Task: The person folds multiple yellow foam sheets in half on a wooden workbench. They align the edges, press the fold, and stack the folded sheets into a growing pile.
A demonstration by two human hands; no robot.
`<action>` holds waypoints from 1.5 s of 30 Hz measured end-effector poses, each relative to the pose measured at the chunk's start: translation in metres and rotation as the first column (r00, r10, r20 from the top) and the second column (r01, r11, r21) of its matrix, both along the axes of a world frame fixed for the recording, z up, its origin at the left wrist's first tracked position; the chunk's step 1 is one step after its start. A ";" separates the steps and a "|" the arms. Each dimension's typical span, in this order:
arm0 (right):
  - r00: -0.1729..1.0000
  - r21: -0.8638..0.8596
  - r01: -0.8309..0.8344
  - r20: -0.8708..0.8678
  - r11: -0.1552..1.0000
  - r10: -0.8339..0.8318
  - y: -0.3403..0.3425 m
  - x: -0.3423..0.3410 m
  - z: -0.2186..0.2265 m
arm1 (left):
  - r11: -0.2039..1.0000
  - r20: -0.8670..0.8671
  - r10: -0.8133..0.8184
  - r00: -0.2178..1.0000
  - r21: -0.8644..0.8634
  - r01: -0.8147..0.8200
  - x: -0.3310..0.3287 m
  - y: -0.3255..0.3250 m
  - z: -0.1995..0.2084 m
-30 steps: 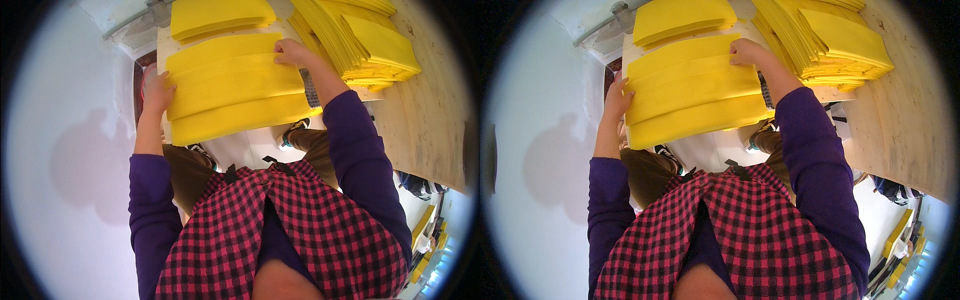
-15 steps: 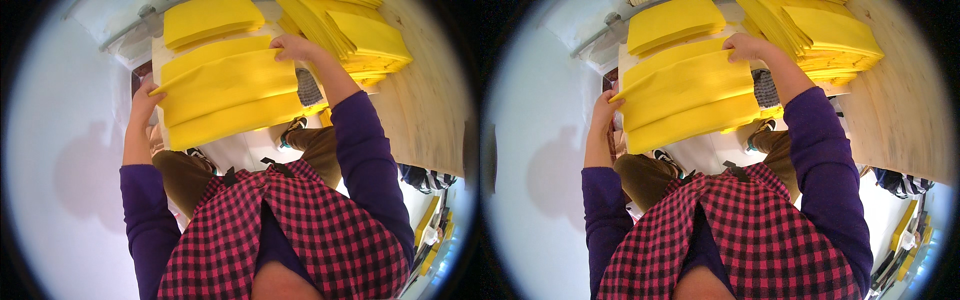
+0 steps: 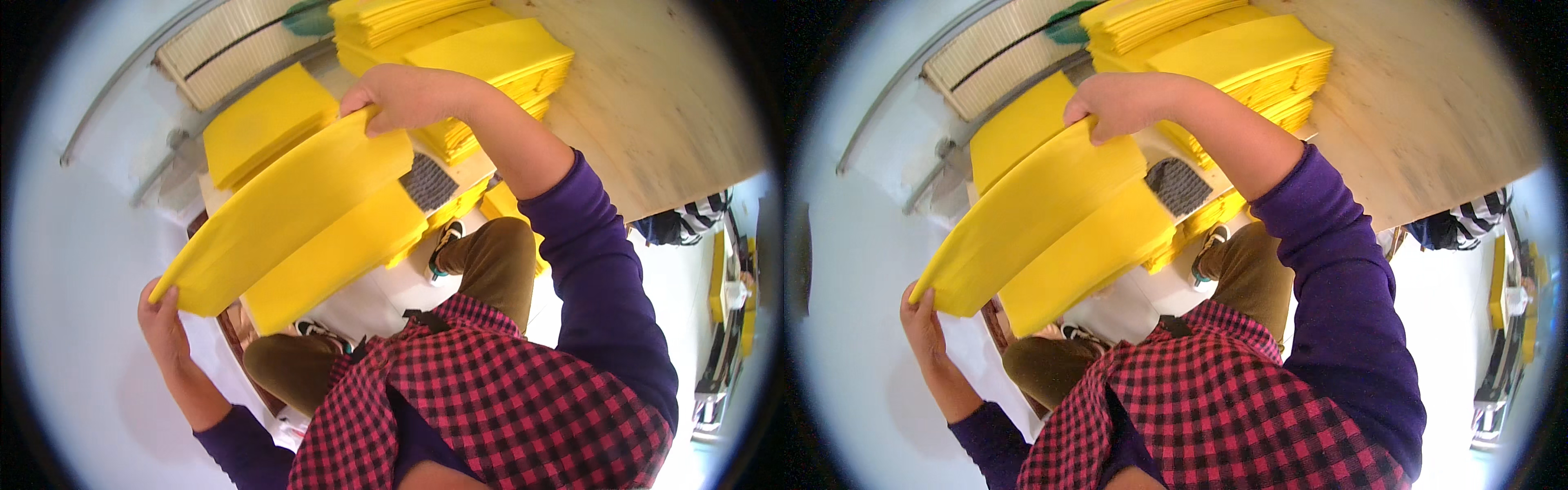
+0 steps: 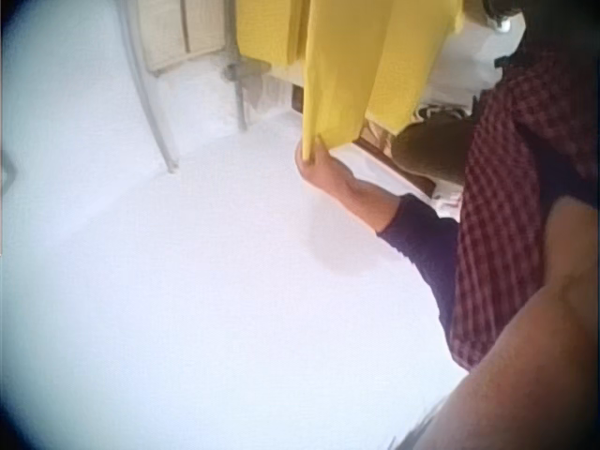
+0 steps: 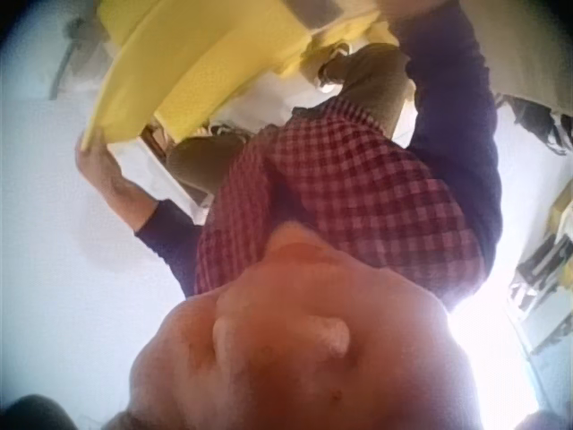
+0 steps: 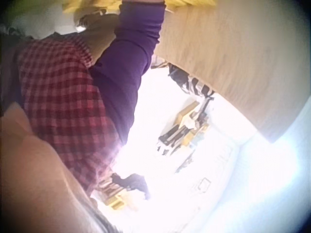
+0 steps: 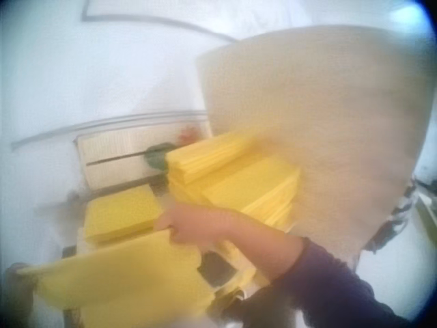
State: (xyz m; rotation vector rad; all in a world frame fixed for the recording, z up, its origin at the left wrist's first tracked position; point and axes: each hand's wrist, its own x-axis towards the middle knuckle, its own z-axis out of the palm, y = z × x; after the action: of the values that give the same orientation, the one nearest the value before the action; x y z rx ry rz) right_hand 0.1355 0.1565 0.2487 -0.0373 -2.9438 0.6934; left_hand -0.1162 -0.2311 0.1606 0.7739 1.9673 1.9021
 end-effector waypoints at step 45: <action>0.950 -0.161 0.166 0.291 0.973 -0.114 0.044 -0.034 -0.033 | 0.991 0.203 -0.136 0.970 0.006 0.137 -0.035 0.059 -0.048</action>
State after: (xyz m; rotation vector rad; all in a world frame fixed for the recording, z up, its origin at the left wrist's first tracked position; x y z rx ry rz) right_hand 0.1019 0.2003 0.2152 -0.3901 -3.0864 1.0119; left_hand -0.1515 -0.1722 0.1126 0.6654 1.7517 1.8144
